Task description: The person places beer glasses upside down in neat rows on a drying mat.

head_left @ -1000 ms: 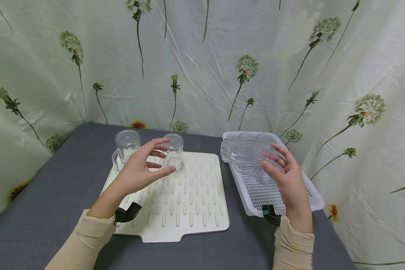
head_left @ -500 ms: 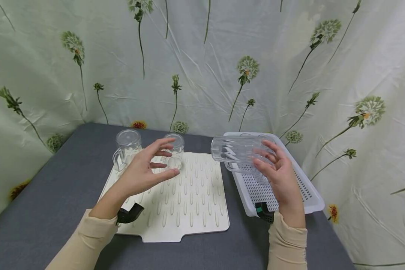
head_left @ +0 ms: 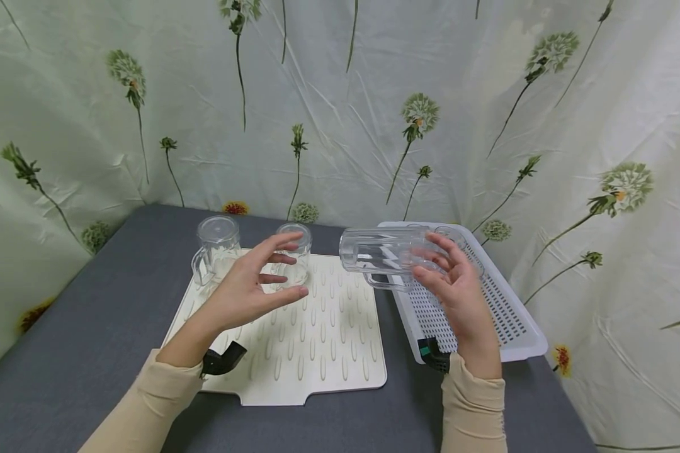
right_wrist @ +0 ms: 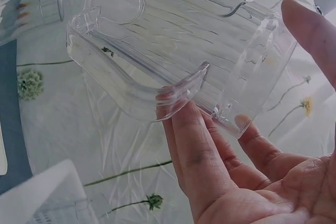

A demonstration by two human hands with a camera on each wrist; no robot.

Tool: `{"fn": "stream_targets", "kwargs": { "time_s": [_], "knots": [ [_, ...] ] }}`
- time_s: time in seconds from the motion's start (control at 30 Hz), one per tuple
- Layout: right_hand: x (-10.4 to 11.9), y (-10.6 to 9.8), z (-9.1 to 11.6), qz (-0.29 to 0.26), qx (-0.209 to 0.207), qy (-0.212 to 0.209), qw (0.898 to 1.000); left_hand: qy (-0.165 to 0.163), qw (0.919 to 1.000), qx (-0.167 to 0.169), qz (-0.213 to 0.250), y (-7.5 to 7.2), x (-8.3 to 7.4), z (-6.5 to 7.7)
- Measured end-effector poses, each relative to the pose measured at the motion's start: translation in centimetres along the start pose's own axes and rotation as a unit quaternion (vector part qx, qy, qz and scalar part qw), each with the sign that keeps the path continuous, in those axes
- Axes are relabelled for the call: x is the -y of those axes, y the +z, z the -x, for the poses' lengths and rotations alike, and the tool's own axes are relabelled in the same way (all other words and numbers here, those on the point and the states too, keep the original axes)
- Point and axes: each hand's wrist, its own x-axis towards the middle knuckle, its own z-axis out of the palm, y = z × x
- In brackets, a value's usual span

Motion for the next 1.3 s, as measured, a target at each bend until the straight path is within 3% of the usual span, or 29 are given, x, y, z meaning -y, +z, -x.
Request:
{"fn": "stream_targets", "kwargs": {
  "time_s": [0.87, 1.3],
  "knots": [
    [-0.5, 2.4, -0.5, 0.009, 0.044, -0.001, 0.999, 0.015, 0.9999, 0.004, -0.002, 0.4, 0.0, -0.1],
    [-0.8, 3.3, -0.7, -0.025, 0.074, -0.022, 0.997, 0.011, 0.9996, 0.015, 0.018, 0.5, 0.2, -0.2]
  ]
}}
